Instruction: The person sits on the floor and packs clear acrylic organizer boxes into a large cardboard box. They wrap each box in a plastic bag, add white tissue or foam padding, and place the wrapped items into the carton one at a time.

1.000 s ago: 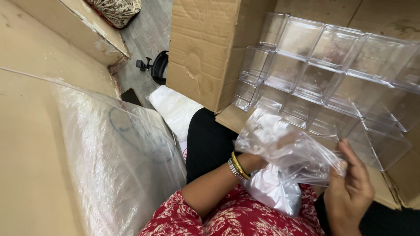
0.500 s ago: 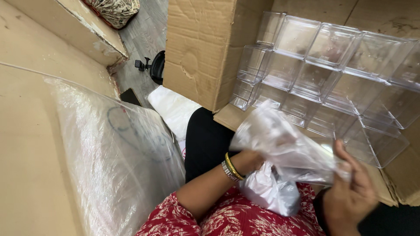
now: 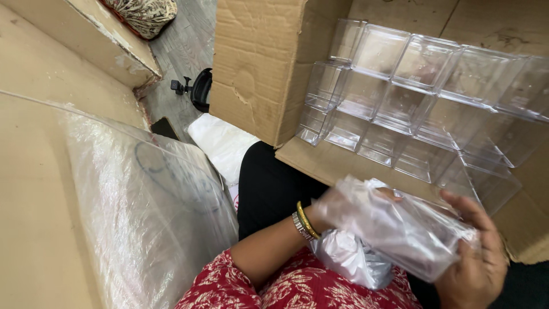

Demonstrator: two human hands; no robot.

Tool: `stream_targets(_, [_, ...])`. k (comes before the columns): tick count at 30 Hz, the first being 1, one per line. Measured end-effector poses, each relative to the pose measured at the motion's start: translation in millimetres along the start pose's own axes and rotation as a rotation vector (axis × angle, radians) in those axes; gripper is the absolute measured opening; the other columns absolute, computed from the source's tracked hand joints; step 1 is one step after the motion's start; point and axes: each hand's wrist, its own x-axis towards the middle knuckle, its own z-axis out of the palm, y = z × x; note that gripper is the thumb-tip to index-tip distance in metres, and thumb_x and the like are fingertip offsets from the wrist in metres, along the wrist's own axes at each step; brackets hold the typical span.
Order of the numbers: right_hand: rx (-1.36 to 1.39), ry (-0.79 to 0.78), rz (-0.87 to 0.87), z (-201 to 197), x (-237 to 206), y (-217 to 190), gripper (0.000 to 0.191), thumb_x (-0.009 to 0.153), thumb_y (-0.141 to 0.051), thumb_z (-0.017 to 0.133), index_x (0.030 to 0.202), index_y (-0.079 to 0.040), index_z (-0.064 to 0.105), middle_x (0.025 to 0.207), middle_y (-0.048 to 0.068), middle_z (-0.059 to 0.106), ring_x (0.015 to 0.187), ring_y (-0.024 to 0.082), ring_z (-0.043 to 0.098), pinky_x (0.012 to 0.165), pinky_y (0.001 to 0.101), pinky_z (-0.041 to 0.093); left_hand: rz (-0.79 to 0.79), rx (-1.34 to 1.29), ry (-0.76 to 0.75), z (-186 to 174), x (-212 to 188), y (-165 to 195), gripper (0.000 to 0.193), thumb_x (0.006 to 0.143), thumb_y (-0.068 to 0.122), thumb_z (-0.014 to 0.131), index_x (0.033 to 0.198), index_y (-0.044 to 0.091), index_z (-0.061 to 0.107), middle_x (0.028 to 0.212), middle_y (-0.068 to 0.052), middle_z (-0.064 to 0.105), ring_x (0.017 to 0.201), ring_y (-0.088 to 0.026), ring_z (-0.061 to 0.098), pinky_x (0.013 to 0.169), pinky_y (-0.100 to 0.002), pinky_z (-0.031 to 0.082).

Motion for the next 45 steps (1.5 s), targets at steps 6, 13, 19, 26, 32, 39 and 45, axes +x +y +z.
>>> stream_targets(6, [-0.089, -0.031, 0.182, -6.8, -17.8, 2.6, 0.053, 0.1, -0.013, 0.039, 0.149, 0.008, 0.043, 0.15, 0.023, 0.051, 0.138, 0.028, 0.054, 0.114, 0.0401, 0.047, -0.319, -0.037, 0.189, 36.2, 14.9, 42.8, 0.029, 0.096, 0.03, 0.072, 0.107, 0.003, 0.077, 0.091, -0.006, 0.073, 0.062, -0.015, 0.061, 0.055, -0.031, 0.052])
stream_targets(13, [-0.111, 0.004, -0.083, 2.6, -57.0, 12.2, 0.052, 0.096, -0.01, 0.042, 0.146, 0.007, 0.045, 0.145, 0.021, 0.054, 0.133, 0.026, 0.056, 0.111, 0.0384, 0.048, -0.156, 0.61, 0.308, 58.0, 16.3, 8.6, 0.031, 0.092, 0.036, 0.075, 0.094, 0.005, 0.074, 0.075, -0.005, 0.072, 0.066, -0.01, 0.067, 0.063, -0.031, 0.055])
stream_targets(19, [-0.012, 0.309, -0.269, -13.3, -44.3, 0.7, 0.052, 0.093, -0.007, 0.045, 0.143, 0.007, 0.048, 0.14, 0.019, 0.056, 0.129, 0.025, 0.058, 0.108, 0.037, 0.049, -0.141, 0.375, 0.375, 48.5, 8.5, -13.7, 0.032, 0.09, 0.028, 0.082, 0.096, -0.001, 0.072, 0.086, -0.008, 0.073, 0.079, -0.013, 0.067, 0.072, -0.033, 0.057])
stream_targets(26, [-0.14, 0.28, -0.304, -23.4, -45.7, -12.6, 0.052, 0.089, -0.003, 0.048, 0.14, 0.006, 0.05, 0.135, 0.017, 0.058, 0.125, 0.023, 0.06, 0.105, 0.0353, 0.05, -0.135, 0.074, 0.312, 14.9, -6.1, -6.1, 0.04, 0.088, 0.013, 0.079, 0.122, -0.002, 0.065, 0.111, -0.009, 0.073, 0.103, -0.017, 0.071, 0.09, -0.032, 0.058])
stream_targets(32, [-0.182, 0.267, -0.307, -27.9, -55.4, -18.6, 0.052, 0.086, 0.0, 0.05, 0.137, 0.006, 0.053, 0.131, 0.015, 0.06, 0.121, 0.022, 0.061, 0.103, 0.0339, 0.051, -0.163, 0.019, 0.276, 26.9, -12.4, 4.8, 0.042, 0.107, 0.031, 0.064, 0.133, -0.001, 0.066, 0.12, -0.005, 0.075, 0.111, -0.013, 0.068, 0.096, -0.029, 0.055])
stream_targets(39, [-0.211, 0.295, -0.347, -34.4, -62.7, -23.2, 0.052, 0.082, 0.003, 0.053, 0.134, 0.006, 0.055, 0.126, 0.013, 0.063, 0.116, 0.021, 0.063, 0.1, 0.0323, 0.052, 0.007, 0.056, 0.181, 39.1, -21.5, 23.1, 0.047, 0.09, 0.021, 0.081, 0.129, 0.001, 0.064, 0.113, -0.005, 0.072, 0.103, -0.011, 0.067, 0.093, -0.029, 0.056])
stream_targets(45, [-0.244, 0.366, -0.433, -42.5, -64.2, -38.0, 0.053, 0.079, 0.006, 0.056, 0.131, 0.005, 0.058, 0.122, 0.012, 0.065, 0.112, 0.019, 0.065, 0.097, 0.0309, 0.052, 0.041, -0.01, 0.246, 39.8, -20.3, 19.8, 0.033, 0.096, 0.021, 0.082, 0.112, -0.003, 0.066, 0.099, -0.007, 0.072, 0.098, -0.012, 0.067, 0.087, -0.029, 0.057])
